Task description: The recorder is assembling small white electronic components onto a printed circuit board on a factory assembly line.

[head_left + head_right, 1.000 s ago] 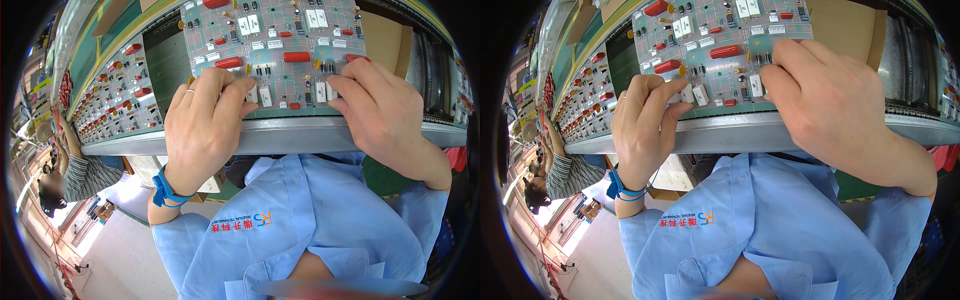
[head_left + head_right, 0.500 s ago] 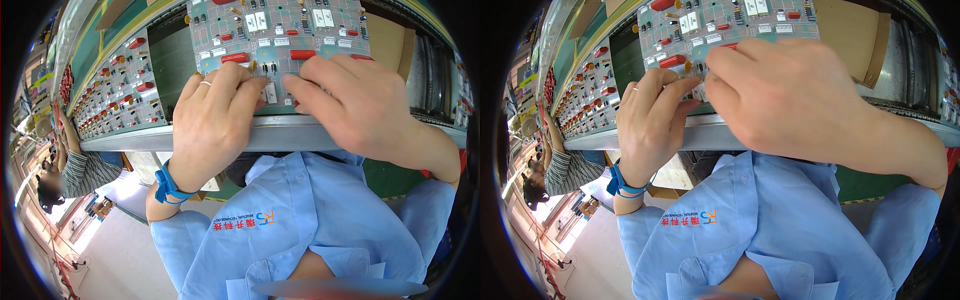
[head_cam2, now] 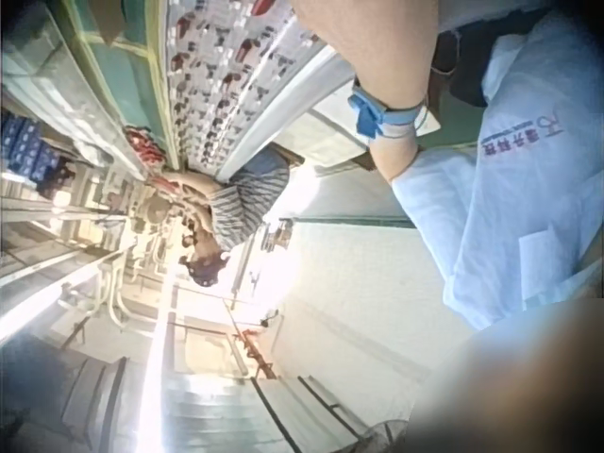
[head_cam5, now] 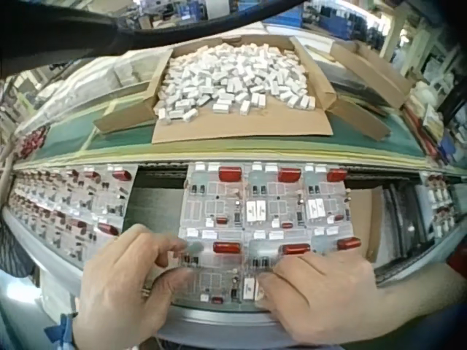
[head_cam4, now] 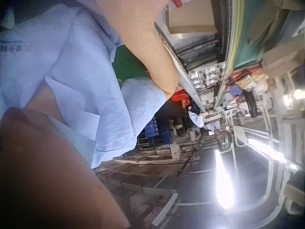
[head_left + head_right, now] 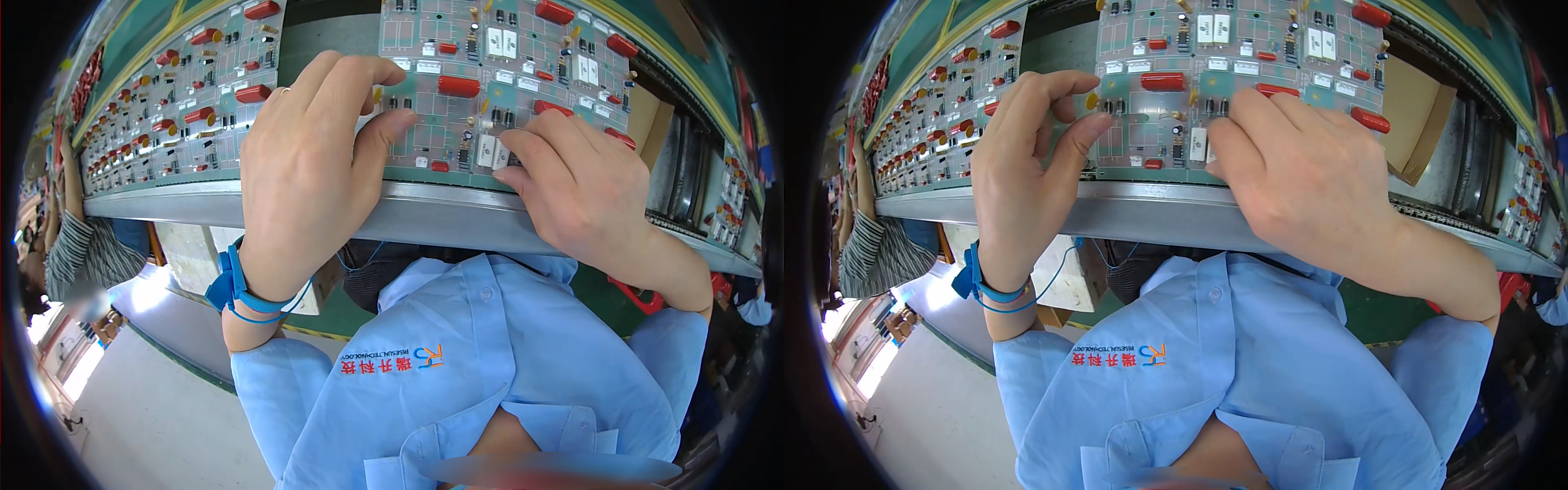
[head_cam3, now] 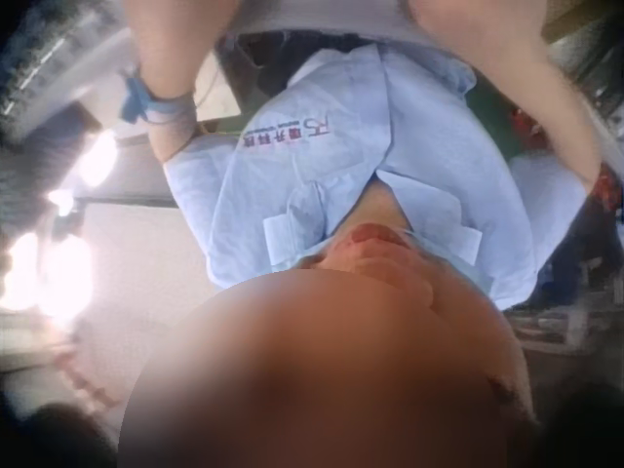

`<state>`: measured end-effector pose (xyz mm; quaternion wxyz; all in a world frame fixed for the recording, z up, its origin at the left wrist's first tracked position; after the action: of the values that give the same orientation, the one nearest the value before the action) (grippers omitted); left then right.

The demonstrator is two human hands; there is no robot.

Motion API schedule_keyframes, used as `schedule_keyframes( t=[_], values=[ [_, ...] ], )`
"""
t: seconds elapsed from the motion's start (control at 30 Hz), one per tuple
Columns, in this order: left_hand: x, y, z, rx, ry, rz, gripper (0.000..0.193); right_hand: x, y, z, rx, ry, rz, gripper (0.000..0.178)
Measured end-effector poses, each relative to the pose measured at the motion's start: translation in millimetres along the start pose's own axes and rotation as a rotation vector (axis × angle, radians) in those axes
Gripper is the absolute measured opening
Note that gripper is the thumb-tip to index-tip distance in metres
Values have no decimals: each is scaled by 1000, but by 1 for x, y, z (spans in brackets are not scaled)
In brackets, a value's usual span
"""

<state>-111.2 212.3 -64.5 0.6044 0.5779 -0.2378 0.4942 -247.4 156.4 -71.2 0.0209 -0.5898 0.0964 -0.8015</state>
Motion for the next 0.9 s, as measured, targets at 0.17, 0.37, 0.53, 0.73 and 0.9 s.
schedule_keyframes(
  t=[0.17, 0.37, 0.53, 0.73, 0.9],
  values=[
    [-8, -16, -5, -6, 26, 164, 18, 6, 2, 6, -54, -63, -45, 34],
    [-19, -9, -9, -5, -69, 146, 13, 37, 55, 61, -12, 9, -17, 24],
    [-45, 21, 0, -88, -182, 103, 14, 35, 129, 119, -54, 155, -52, 18],
    [-55, 51, 32, -165, -321, 296, 9, 2, 155, 128, 26, 224, -61, 14],
    [7, 7, 123, -199, 268, 561, 13, 9, 154, 126, 44, 247, -29, 13]
  ],
)
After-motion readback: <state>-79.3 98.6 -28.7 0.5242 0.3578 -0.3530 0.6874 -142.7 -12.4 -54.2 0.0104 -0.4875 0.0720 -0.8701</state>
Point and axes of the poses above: each hand's wrist, its own z-axis towards the middle knuckle, its own x-axis out of the back of the hand, y = z × x, the point moved 10 cm from there along z, towards the middle knuckle, and after that the axes turned 2 degrees about x, right-handed, at the moved point
